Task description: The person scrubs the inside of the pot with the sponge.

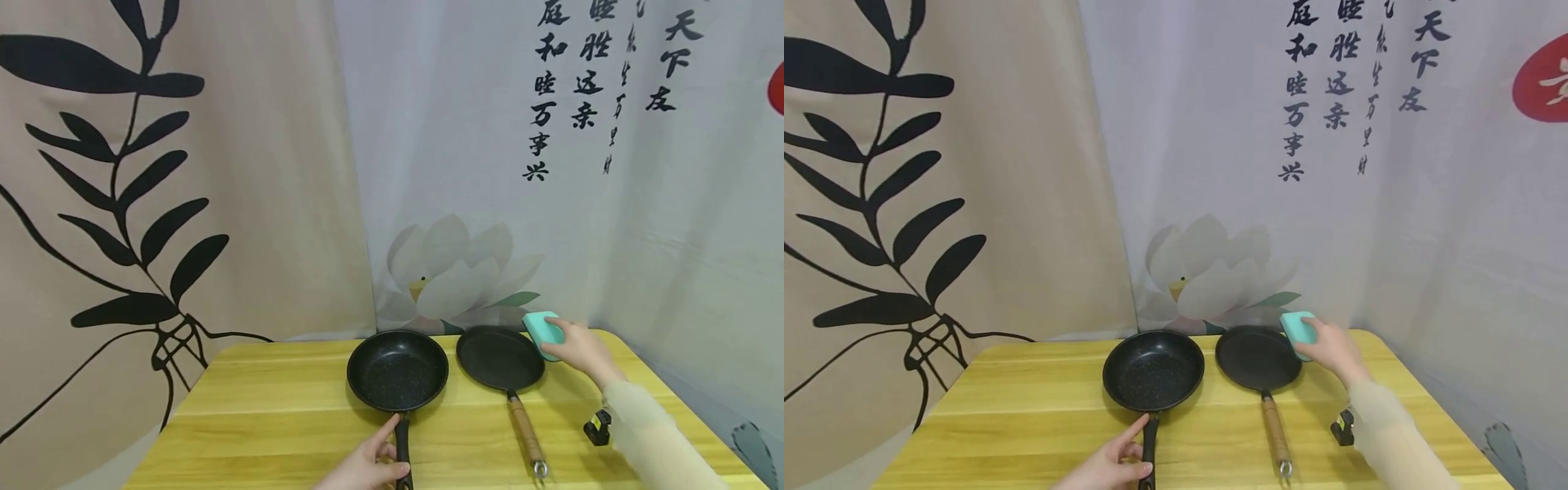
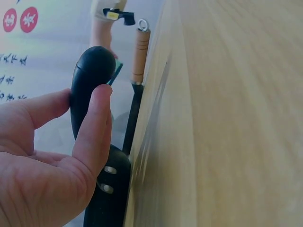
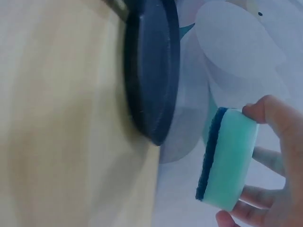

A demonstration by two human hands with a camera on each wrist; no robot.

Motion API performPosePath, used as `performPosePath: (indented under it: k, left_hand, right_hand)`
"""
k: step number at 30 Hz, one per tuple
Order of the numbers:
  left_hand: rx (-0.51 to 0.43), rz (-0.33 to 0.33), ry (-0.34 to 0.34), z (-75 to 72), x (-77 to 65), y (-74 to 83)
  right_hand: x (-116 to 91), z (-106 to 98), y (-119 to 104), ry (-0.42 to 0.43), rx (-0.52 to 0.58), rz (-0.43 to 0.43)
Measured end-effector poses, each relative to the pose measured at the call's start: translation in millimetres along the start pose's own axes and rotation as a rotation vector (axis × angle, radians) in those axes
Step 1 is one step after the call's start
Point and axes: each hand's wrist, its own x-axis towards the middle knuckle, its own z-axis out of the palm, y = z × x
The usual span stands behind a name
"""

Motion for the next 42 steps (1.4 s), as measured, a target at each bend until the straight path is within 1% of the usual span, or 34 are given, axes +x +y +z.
performPosePath:
  k: [5,7,11,18,21,26,34,42]
  left_hand:
    - [0.007,-0.016,0.009,-0.2,-0.1,-0.1]
    - [0.005,-0.02,0.011,0.2,-0.1,-0.4]
    - [0.001,-0.025,0.013,0.5,-0.9,-0.2]
    - [0.013,-0.004,0.005,0.3,-1.1,0.6]
    - [0.002,-0.009,0.008,0.7,-1.6,1.8]
    - [0.014,-0.01,0.014,0.9,-1.4,2.1]
    - [0.037,-0.023,0.024,1.2,-0.6,-0.5]
    - [0.013,-0.039,0.017,-0.4,-0.1,2.1]
  right_hand:
    - [-8.1,12.4,15.2,0.018,-0.013,0.012]
    - [-10.9,14.6,20.5,0.012,-0.01,0.029]
    - [-16.0,14.3,29.0,-0.003,-0.001,0.067]
    - [-24.7,12.0,48.1,-0.017,-0.02,0.126]
    - [-25.7,12.4,55.2,-0.021,-0.023,0.136]
    - [-26.8,12.5,65.0,-0.035,-0.029,0.145]
    - [-27.5,11.9,81.1,-0.077,-0.02,0.182]
    - [-26.5,13.4,87.2,-0.108,-0.017,0.205]
